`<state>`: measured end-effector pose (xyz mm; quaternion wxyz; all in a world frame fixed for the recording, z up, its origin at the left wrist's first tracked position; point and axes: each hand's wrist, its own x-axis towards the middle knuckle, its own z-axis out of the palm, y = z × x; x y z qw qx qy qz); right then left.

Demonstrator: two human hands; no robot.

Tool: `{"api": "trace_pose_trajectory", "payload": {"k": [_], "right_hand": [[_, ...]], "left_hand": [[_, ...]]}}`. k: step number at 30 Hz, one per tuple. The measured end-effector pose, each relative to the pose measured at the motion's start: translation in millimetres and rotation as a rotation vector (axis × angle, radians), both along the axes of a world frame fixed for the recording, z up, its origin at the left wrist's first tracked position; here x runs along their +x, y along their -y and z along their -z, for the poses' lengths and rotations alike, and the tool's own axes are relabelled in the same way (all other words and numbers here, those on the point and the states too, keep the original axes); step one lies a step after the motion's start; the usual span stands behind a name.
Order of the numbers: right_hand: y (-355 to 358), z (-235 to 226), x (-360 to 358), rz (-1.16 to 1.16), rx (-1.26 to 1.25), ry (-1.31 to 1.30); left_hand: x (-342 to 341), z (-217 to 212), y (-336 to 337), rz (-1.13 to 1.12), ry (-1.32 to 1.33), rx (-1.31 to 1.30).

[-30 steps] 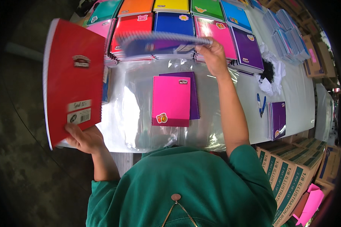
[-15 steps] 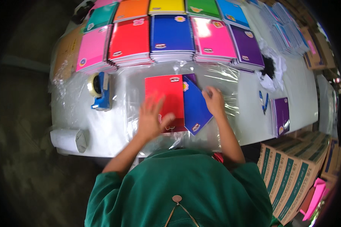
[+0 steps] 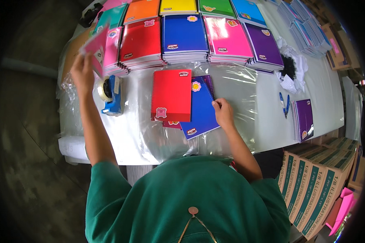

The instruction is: The person selects several colorful notebooks from stacks on a table, aligns them into a single pile, and places the pile into a clear plastic bag. They then seal the bag with tape from a dispenser and move the packaged notebooks to the side, repeating the process with another set of notebooks.

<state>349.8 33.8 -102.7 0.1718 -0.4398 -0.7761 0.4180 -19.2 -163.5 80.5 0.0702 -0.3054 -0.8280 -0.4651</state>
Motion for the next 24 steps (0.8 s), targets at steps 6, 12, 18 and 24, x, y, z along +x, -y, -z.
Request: {"api": "trace_pose_trajectory", "payload": {"k": [6,12,18,24], "right_hand": [[-46,-22,-2,0.071,-0.224,-0.201],[-93,-57,-25,0.083,-0.102,-0.383],[-166,-117,-178,-0.078,0.209,-0.466],[-238,-116,-344,-0.057,0.289,0.184]], "left_hand": [[84,84,-31,0.613,0.029,0.123],[108,126,-43,0.918,-0.633,-0.567],[-86,48,-124,0.367,-0.423,-0.316],[-277,80,-175,-0.17,-0.211,-0.666]]}}
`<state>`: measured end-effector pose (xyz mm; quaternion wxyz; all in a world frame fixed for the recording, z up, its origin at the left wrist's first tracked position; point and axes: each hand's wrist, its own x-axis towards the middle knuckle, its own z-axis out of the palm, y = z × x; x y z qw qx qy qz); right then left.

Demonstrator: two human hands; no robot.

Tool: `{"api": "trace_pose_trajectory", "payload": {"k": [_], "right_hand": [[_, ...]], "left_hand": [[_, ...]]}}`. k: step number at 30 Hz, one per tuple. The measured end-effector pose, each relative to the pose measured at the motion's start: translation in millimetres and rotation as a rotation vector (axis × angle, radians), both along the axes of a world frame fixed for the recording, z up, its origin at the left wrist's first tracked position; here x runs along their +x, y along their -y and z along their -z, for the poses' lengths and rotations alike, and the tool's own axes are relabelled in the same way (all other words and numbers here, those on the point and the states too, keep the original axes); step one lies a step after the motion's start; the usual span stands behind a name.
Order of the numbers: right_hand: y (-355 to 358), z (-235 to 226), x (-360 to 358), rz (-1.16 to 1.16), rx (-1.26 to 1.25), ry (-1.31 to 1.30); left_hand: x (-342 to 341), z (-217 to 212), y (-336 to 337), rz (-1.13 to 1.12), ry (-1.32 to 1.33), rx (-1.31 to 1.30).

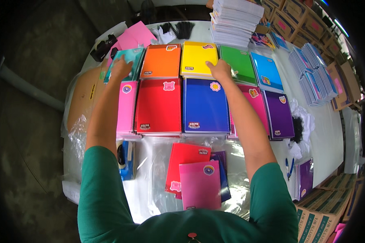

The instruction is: The person selects several colorful notebooks from stacks on a table, aligns them into a single pile, and places the pile into a clear plastic bag. They then seal the bag with tape from a dispenser and move the packaged notebooks to the side, repeating the process with another set of notebooks.

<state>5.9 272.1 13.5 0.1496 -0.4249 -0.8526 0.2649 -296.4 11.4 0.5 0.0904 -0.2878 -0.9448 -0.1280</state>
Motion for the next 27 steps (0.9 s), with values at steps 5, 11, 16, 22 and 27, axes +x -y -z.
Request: {"api": "trace_pose_trajectory", "payload": {"k": [5,11,16,22,27], "right_hand": [[22,18,-26,-0.002,0.1,0.321],[-17,28,-29,0.027,-0.252,0.275],[4,16,-46,0.076,-0.193,0.167],[-19,10,-29,0.083,-0.136,0.018],[-89,0,0,0.173,-0.254,-0.087]], "left_hand": [[17,18,0,-0.253,0.001,-0.166],[14,-1,-21,-0.173,0.259,0.166],[-30,19,35,-0.493,-0.05,-0.115],[26,-81,-39,-0.059,-0.24,0.512],[-7,-72,-59,-0.062,0.65,0.458]]}}
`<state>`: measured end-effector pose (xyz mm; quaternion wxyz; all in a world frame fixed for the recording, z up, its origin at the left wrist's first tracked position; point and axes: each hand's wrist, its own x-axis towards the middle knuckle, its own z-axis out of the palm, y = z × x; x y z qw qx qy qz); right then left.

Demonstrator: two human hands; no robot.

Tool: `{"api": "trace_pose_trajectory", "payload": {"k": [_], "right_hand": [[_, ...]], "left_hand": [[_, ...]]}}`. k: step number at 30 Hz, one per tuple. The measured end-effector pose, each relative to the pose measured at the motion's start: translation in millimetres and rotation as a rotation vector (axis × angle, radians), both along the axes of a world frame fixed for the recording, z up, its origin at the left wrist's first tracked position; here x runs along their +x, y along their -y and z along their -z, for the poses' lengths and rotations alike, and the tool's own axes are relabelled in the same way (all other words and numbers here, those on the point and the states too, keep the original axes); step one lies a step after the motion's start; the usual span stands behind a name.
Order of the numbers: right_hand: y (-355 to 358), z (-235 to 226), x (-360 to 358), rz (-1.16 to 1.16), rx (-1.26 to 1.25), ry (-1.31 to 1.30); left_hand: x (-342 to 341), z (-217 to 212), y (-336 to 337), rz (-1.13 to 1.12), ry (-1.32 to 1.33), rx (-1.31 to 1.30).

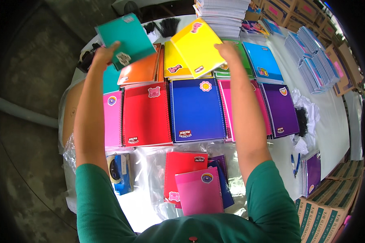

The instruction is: The person selects several colorful notebooks from stacks on a table, aligns them into a single pile, and places the pile into a clear plastic bag. They then seal the bag with tape from a dispenser and move the packaged notebooks to the side, repeating the process with another set of notebooks.

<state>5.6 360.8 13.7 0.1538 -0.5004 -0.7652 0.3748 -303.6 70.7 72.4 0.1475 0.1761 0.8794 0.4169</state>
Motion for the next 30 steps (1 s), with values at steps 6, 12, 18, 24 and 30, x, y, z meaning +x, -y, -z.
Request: {"api": "trace_pose_trajectory", "payload": {"k": [6,12,18,24,30], "right_hand": [[18,16,30,0.094,0.1,0.374],[33,17,30,0.137,0.233,0.178],[29,-4,94,0.061,0.238,-1.012],[114,-27,240,-0.716,-1.287,-1.971],[217,28,341,-0.765,-1.646,-1.817]], "left_hand": [[53,89,-61,0.131,-0.144,-0.7],[58,85,-56,-0.016,-0.235,-0.338],[124,5,-16,0.056,0.055,0.541],[256,-80,122,0.383,0.256,0.933],[401,-22,190,0.115,0.387,0.801]]}}
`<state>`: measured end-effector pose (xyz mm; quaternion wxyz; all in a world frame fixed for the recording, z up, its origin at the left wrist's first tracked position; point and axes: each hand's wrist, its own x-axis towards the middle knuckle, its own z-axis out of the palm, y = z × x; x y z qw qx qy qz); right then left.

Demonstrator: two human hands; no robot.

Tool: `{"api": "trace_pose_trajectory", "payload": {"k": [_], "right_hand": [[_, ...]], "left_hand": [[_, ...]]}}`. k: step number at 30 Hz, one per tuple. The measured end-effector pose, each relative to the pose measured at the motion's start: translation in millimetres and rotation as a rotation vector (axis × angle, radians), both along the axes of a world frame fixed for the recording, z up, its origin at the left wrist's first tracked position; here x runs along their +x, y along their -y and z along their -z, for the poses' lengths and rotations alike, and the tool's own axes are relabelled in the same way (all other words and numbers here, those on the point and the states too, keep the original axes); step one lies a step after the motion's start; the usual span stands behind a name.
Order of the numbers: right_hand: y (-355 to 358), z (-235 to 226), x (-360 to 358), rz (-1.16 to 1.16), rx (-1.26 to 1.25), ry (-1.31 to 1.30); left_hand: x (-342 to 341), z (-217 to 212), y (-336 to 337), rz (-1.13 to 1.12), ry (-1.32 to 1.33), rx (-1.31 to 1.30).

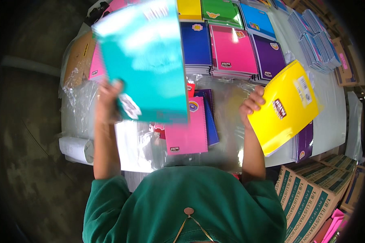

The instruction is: The person selects several colorful notebooks from stacks on a table, aligns them into a single pile, and places the pile into a clear plastic bag. They then seal the bag with tape from a dispenser and move the packaged notebooks to the side, repeating the process with another set of notebooks.

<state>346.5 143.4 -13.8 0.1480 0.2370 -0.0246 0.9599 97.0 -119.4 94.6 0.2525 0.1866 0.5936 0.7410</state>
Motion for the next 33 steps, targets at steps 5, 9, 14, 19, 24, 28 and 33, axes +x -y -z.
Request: {"api": "trace_pose_trajectory", "payload": {"k": [5,9,14,19,24,28,33], "right_hand": [[51,26,49,0.046,0.01,0.315],[107,35,32,0.378,0.768,1.329],[109,41,24,0.34,1.98,1.453],[26,-10,-31,0.789,1.969,1.323],[-137,-27,-156,1.33,1.815,1.338],[-206,-9,-268,1.341,1.828,1.396],[-156,-5,-318,0.888,2.327,1.741]], "left_hand": [[85,133,53,0.334,-0.685,-1.261],[37,79,17,-0.1,-0.929,-1.062],[-66,65,-51,-0.106,-1.19,-0.643],[-194,80,-88,0.008,-1.247,-1.126],[-205,82,-117,0.072,-1.14,-1.253],[-194,59,-125,-0.055,-1.164,-1.188],[-83,-22,-45,-0.564,-0.832,-0.3]]}}
